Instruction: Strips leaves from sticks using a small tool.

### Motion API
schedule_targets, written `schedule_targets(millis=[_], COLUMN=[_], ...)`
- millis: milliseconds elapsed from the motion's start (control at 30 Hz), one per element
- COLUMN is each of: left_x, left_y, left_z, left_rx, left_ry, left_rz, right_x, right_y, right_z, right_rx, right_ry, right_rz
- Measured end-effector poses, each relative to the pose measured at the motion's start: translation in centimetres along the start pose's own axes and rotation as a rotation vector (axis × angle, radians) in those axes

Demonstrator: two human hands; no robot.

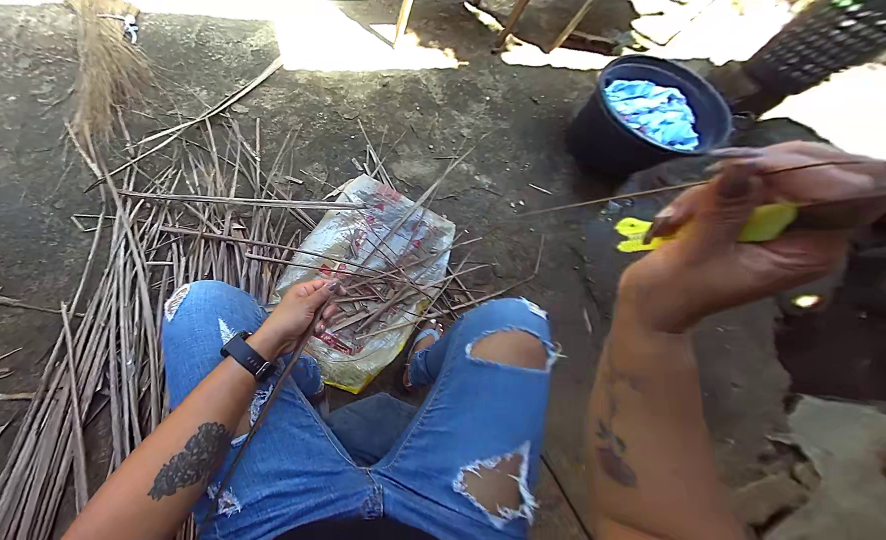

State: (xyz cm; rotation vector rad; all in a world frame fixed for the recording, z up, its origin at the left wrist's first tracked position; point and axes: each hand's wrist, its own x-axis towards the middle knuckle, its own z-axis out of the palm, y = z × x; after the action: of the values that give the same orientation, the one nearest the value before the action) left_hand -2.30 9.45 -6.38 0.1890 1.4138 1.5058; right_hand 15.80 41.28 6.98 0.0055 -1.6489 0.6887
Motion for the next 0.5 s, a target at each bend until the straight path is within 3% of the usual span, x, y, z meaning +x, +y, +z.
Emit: schedule_targets(millis=[133,267,500], left_x=[-0.3,-0.3,0.1], left_y=[-0.1,-0.2,-1.0], left_z=[-0.3,-0.3,-1.0], left_rx=[0.104,0.173,0.269], left_ry=[0.046,0.084,0.135], left_rz=[0.015,0.007,-0.007], right_x=[2.6,3.9,0.0], right_y=[-1.2,-4.4,-6.2], right_z=[-8.8,-17.8,-28.8], right_rx=[-0.137,-0.436,-0.695], right_ry=[0.05,0.058,0.123], right_rz=[0.109,0.228,0.667])
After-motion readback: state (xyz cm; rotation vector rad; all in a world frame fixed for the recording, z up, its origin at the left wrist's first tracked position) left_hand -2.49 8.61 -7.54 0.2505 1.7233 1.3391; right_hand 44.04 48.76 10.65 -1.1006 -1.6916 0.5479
